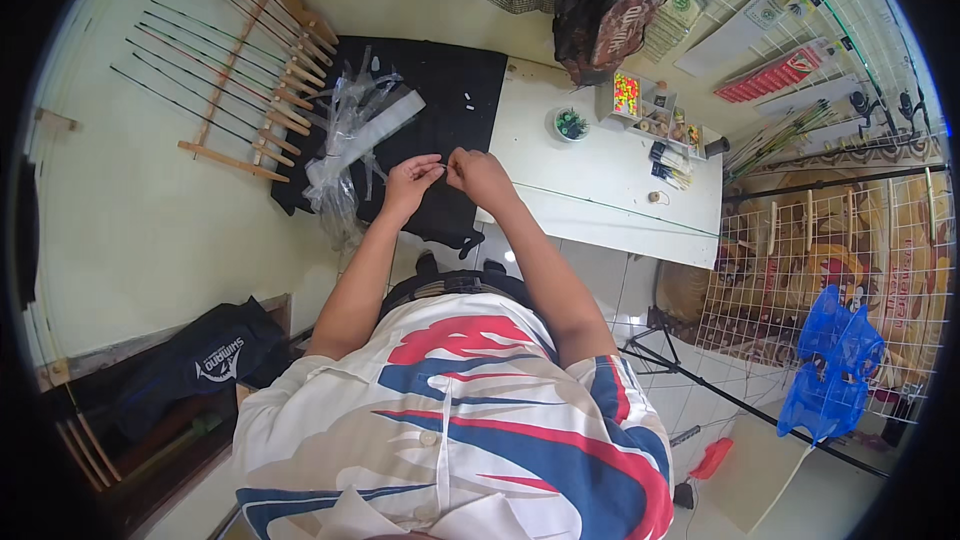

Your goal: Assembling fishing tackle by threading components onto a line.

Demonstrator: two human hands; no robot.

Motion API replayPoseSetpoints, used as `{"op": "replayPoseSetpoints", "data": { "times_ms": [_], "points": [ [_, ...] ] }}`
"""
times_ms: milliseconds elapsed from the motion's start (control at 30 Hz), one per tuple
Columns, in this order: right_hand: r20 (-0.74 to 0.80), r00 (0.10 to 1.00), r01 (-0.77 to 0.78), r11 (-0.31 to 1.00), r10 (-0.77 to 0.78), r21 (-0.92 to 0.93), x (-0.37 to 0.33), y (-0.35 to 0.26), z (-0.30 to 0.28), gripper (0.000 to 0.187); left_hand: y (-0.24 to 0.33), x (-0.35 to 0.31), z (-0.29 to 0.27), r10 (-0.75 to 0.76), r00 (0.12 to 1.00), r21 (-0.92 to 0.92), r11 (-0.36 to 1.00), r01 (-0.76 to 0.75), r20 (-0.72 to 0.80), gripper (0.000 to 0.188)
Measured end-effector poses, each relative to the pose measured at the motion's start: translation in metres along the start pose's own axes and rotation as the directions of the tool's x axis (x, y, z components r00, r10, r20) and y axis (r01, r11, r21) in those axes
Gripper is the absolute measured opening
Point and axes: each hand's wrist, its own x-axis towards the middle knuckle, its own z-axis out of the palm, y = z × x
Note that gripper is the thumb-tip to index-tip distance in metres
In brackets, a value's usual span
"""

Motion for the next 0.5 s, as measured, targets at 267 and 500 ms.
{"op": "replayPoseSetpoints", "data": {
  "times_ms": [267, 500],
  "points": [
    [0.01, 1.0, 0.028, 0.994, -0.029, 0.102, -0.001, 0.0066, 0.0006, 0.016, -0.0053, 0.0017, 0.0041, 0.023, 0.999, -0.051, 0.998, -0.025, -0.036, 0.028],
    [-0.019, 0.999, 0.032, 0.998, -0.031, 0.06, -0.0028, 0.0042, 0.0008, 0.015, -0.0093, 0.0021, 0.0046, -0.008, 0.999, -0.036, 0.999, 0.006, -0.051, 0.023]
  ]
}}
